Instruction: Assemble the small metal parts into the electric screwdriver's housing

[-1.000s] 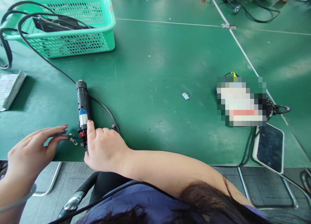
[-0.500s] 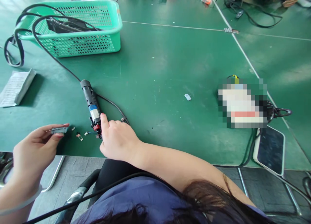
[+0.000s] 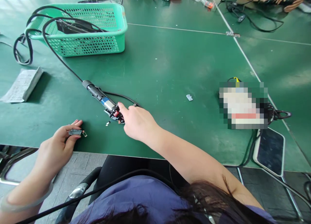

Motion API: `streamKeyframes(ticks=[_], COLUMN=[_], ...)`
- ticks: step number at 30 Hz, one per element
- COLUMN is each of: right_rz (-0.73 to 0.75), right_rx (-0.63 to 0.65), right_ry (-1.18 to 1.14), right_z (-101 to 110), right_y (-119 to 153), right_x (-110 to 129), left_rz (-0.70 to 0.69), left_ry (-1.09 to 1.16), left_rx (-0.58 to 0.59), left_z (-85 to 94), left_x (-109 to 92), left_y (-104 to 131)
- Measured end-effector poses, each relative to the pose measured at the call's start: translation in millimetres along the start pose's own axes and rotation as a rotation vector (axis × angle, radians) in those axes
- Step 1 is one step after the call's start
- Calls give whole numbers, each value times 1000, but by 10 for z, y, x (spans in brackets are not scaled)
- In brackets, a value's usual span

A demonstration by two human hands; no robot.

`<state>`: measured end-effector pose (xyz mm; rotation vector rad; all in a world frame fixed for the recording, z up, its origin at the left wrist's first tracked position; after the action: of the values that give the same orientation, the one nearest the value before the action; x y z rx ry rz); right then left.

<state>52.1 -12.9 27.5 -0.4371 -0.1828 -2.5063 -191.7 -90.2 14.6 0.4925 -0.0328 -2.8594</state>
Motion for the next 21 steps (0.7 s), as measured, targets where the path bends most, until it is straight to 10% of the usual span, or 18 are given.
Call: streamKeyframes(ticks=[8,21], right_rz=[-6,-122], right_rx=[29,12], right_ry=[72,358], right_z=[166,431], right_y=[-102,-36], right_x=[-373,-1082], left_rz=[-415,-744], left_ry=[-78,111], left_rx=[41,344], left_z=[-344,-623], left_x=[-181,-1293], left_y=[183,-2])
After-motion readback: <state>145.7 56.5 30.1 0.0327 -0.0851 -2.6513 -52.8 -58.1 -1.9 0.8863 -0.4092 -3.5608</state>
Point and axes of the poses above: each hand's wrist, its own y-axis away from the middle knuckle, its own z-axis out of the back of the hand, x = y × z, the point moved 1 cm from there along -y, towards the middle knuckle, and after that the axes turned 3 degrees about y, right-handed, at the moved point
